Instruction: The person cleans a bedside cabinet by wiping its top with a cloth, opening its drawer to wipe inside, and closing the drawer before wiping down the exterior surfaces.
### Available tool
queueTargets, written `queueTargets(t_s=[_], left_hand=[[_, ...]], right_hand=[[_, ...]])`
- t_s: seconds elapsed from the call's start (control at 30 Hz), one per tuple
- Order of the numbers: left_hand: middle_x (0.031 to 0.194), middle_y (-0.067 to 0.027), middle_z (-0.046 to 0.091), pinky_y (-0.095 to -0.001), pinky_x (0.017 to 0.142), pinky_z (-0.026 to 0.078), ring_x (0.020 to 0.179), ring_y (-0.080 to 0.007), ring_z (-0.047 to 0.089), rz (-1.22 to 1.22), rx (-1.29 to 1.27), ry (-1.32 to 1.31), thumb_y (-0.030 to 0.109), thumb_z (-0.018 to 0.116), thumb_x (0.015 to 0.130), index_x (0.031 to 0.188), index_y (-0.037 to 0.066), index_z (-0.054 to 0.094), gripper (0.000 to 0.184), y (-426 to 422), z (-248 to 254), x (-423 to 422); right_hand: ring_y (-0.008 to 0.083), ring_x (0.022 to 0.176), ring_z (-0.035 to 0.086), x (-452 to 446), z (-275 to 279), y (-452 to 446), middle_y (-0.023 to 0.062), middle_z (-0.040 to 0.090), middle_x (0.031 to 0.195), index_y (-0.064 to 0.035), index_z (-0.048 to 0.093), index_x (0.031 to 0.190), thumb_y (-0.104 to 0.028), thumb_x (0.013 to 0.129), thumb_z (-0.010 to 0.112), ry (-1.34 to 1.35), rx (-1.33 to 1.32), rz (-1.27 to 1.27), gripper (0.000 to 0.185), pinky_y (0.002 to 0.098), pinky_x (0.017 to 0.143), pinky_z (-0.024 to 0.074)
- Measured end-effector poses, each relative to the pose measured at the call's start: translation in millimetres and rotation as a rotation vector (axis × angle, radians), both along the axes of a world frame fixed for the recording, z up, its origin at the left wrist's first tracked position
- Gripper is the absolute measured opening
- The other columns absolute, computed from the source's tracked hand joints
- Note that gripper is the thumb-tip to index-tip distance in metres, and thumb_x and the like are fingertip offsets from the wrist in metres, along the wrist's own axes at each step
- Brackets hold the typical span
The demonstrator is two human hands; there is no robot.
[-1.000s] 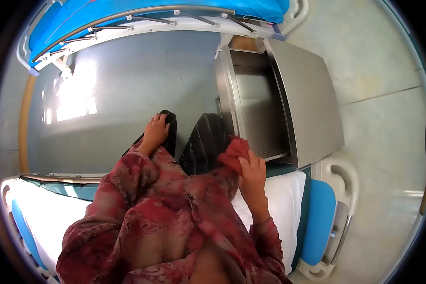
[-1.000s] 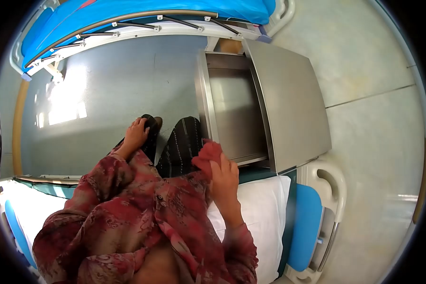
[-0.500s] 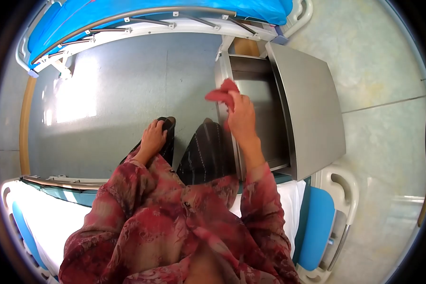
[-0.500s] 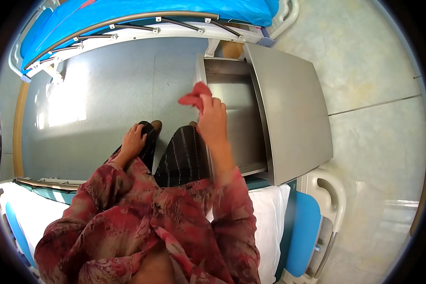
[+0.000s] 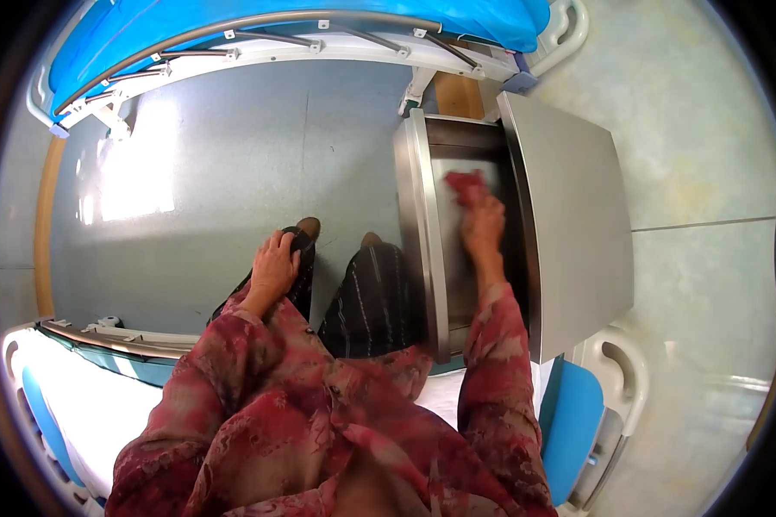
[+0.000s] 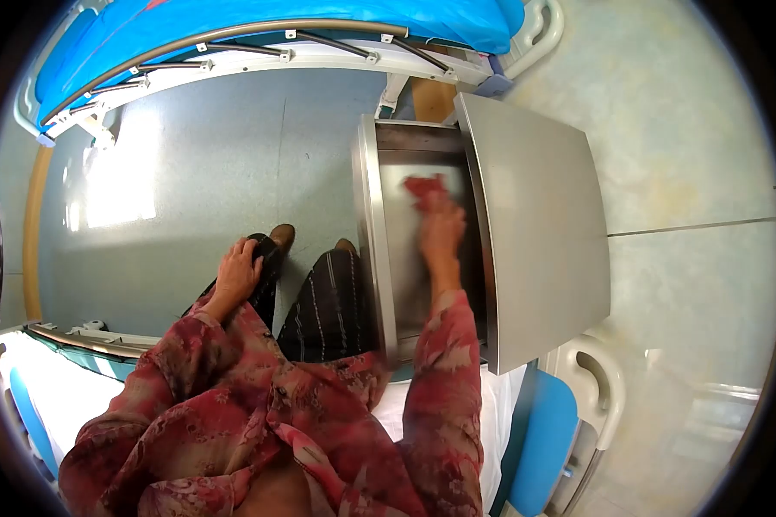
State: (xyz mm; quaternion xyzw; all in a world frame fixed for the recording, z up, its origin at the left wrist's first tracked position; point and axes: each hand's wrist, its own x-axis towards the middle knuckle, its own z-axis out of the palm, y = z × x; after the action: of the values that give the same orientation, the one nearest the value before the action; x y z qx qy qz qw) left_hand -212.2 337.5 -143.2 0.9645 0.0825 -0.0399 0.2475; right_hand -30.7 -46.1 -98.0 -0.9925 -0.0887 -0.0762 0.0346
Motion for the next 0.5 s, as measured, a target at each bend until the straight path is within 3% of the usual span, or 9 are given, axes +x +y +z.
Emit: queueTargets(t_s=[0.07,0.17,0.23,0.3,0.43,0.47,0.5], left_hand=[[0.129,-0.0173,0.053,-0.0453,0.099,0.043,0.116,-0.0383,0.053,-0.006,0.012,0.006,0.022,0.058,0.092,0.125,0.005,0.051,0.038,-0.5,-0.6,4.4],[0.13,-0.0182,0.052,-0.0451,0.1,0.043,0.117,-0.0381,0.053,-0.004,0.019,-0.002,0.022,0.058,0.092,0.125,0.004,0.051,0.038,-1.7,-4.8,4.6],[0.13,-0.019,0.051,-0.045,0.1,0.043,0.117,-0.0382,0.052,-0.01,0.02,-0.004,0.021,0.058,0.091,0.125,0.004,0.05,0.039,-3.2,-6.2,7.6],[0.13,-0.019,0.051,-0.045,0.1,0.043,0.118,-0.0382,0.052,-0.018,0.029,-0.003,0.021,0.058,0.091,0.125,0.004,0.05,0.039,-6.0,-6.9,11.4],[0.126,-0.0167,0.053,-0.0451,0.096,0.045,0.113,-0.0368,0.054,-0.029,0.091,-0.04,0.021,0.059,0.09,0.122,0.005,0.05,0.037,-9.4,-18.1,12.2],[0.126,-0.0167,0.053,-0.0451,0.096,0.045,0.113,-0.0368,0.054,-0.032,0.089,-0.036,0.021,0.059,0.09,0.122,0.005,0.05,0.037,-10.2,-19.3,12.3],[0.126,-0.0167,0.053,-0.0452,0.096,0.045,0.113,-0.0369,0.054,-0.029,0.082,-0.041,0.021,0.059,0.09,0.122,0.005,0.05,0.037,-9.8,-18.9,12.6]], right_hand=[[0.0428,0.113,0.056,35.2,-9.5,-22.3,0.0211,0.057,0.129,-0.0044,0.057,0.126,-0.017,0.085,0.057,0.252,0.351,-0.457,0.043,0.0497,0.083,0.052],[0.0431,0.109,0.059,81.0,-12.6,-12.1,0.018,0.059,0.124,-0.008,0.06,0.121,-0.019,0.084,0.059,0.429,0.214,-0.613,0.039,0.0499,0.076,0.0539],[0.0401,0.109,0.058,71.4,-16.5,22.6,0.0138,0.06,0.12,-0.0113,0.063,0.114,-0.016,0.084,0.058,-0.095,0.004,-0.245,0.031,0.0504,0.079,0.0525],[0.0376,0.11,0.057,71.0,-11.0,57.6,0.011,0.059,0.122,-0.0133,0.064,0.109,-0.012,0.084,0.056,-0.062,0.01,-0.05,0.026,0.0505,0.08,0.0505],[0.0337,0.113,0.053,41.4,-9.4,74.0,0.009,0.058,0.126,-0.0126,0.065,0.114,-0.006,0.085,0.052,-0.102,0.161,0.537,0.032,0.0462,0.085,0.0473],[0.0306,0.115,0.053,16.5,0.8,73.8,0.0081,0.059,0.127,-0.0102,0.066,0.112,-0.006,0.085,0.052,0.02,0.37,0.46,0.03,0.0439,0.089,0.0461],[0.0306,0.115,0.053,2.3,15.1,72.4,0.0081,0.059,0.127,-0.0102,0.066,0.112,-0.006,0.085,0.052,0.023,0.371,0.455,0.03,0.0439,0.089,0.0461]])
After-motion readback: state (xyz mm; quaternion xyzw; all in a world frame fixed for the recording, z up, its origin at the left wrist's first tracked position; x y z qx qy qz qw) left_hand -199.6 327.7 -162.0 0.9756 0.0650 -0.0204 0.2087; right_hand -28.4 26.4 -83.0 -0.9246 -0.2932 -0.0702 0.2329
